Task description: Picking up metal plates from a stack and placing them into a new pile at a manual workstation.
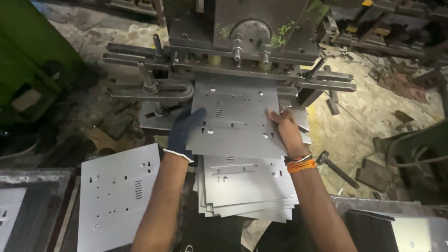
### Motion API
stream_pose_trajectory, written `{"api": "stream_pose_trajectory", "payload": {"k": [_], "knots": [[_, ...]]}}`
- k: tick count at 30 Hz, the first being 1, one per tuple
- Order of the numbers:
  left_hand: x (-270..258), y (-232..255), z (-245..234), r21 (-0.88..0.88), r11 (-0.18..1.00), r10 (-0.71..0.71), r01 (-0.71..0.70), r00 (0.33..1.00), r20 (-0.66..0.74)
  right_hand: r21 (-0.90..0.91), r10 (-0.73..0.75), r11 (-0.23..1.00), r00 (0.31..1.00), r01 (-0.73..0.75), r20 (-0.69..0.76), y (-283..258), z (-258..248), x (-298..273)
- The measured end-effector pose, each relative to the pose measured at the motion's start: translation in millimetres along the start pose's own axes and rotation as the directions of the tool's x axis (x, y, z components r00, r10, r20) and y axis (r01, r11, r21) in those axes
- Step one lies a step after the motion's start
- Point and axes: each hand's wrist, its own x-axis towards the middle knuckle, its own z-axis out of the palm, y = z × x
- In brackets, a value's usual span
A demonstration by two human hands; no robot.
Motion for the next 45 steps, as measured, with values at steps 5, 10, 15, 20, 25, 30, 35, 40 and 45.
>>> {"api": "stream_pose_trajectory", "payload": {"k": [5,10,15,20,25,30,35,40,45], "knots": [[-28.4,20.8,8.5,-0.045,0.995,0.081,-0.088,0.986,-0.146,0.017,0.076,0.997,0.997,-0.076,-0.010,-6.9,1.7,-1.7],[-84.4,36.1,-19.2,-0.293,0.945,0.092,-0.146,0.978,-0.189,0.147,0.024,0.989,1.000,-0.026,0.017,-3.7,2.0,-2.3],[-144.1,30.7,-83.4,-0.026,0.975,0.173,-0.219,0.832,-0.527,0.024,-0.086,0.996,0.996,0.086,0.013,40.6,-6.2,15.1],[-202.3,36.2,-153.9,0.110,0.963,0.258,-0.246,0.723,-0.641,-0.023,-0.285,0.957,0.952,0.289,0.108,71.1,-24.3,18.1],[-245.6,21.5,-230.9,0.227,0.949,0.314,-0.220,0.569,-0.760,0.029,-0.235,0.972,0.967,0.233,0.102,-42.7,-15.4,-75.2],[-262.1,27.6,-240.8,0.803,0.383,0.584,0.457,0.553,-0.594,-0.238,-0.597,0.771,0.801,0.590,0.052,-60.3,64.6,-143.9],[-255.6,23.9,-233.3,0.699,0.367,0.373,0.613,0.591,-0.715,0.091,-0.125,0.992,0.846,0.090,0.518,-23.6,218.4,-244.5],[-259.0,26.5,-231.6,0.702,0.355,0.340,0.617,0.615,-0.712,0.045,0.135,0.976,0.751,-0.214,0.647,20.9,283.5,-275.3],[-257.1,26.5,-239.8,0.699,0.242,0.244,0.673,0.655,-0.715,-0.486,0.100,0.820,0.761,0.301,0.641,-19.4,278.4,-306.6]]}}
